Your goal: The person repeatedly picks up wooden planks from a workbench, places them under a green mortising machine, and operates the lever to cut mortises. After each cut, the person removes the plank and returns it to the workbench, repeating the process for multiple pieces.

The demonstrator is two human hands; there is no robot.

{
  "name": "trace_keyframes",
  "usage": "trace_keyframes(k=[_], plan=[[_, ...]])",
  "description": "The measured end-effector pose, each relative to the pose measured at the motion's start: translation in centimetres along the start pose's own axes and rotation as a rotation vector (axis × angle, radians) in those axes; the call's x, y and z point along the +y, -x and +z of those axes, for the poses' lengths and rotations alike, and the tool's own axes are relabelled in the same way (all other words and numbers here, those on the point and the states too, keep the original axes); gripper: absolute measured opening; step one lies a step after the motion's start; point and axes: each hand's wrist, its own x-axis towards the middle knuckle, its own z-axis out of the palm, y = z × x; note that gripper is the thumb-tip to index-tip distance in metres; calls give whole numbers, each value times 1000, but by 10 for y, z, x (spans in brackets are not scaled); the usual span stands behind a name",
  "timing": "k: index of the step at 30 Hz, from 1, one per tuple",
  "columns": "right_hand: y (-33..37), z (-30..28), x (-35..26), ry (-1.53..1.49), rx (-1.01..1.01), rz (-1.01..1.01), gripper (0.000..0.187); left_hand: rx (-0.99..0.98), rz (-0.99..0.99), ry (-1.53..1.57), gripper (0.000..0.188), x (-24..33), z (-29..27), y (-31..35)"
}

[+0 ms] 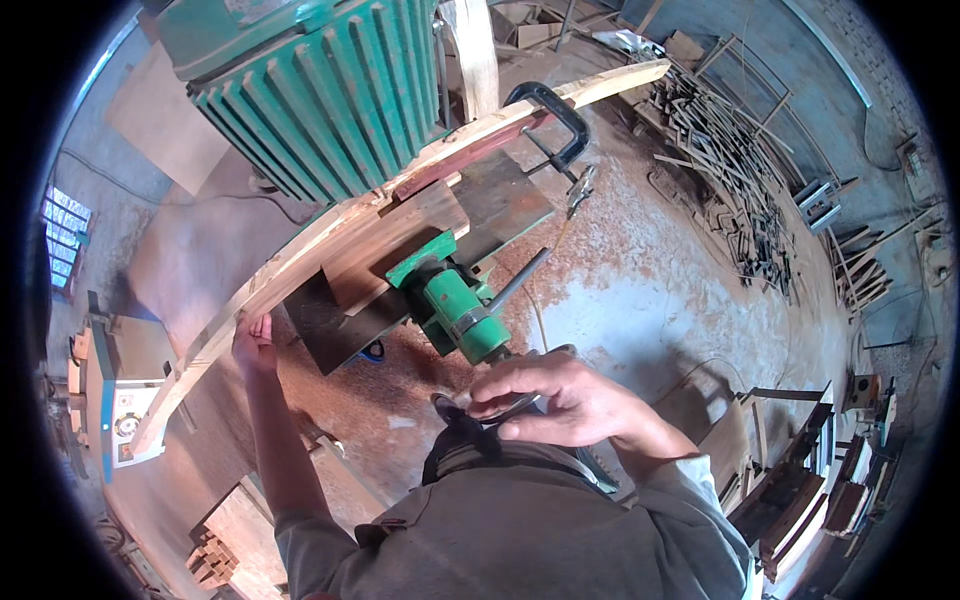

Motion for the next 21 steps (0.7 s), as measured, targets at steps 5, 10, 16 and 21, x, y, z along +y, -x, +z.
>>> trace_keyframes(k=[5, 10, 16, 21], plan=[[8, -12, 8, 58, 113, 88, 28, 35, -37, -4, 30, -26, 0, -8], [9, -25, 22, 187, 273, 110, 23, 27, -33, 9, 29, -33, 5, -6], [8, -44, 32, 336, 492, 93, 21, 24, -2, -19, 30, -36, 19, 6], [5, -68, 69, 346, 686, 154, 24, -8, 10, -24, 31, -40, 27, 10]])
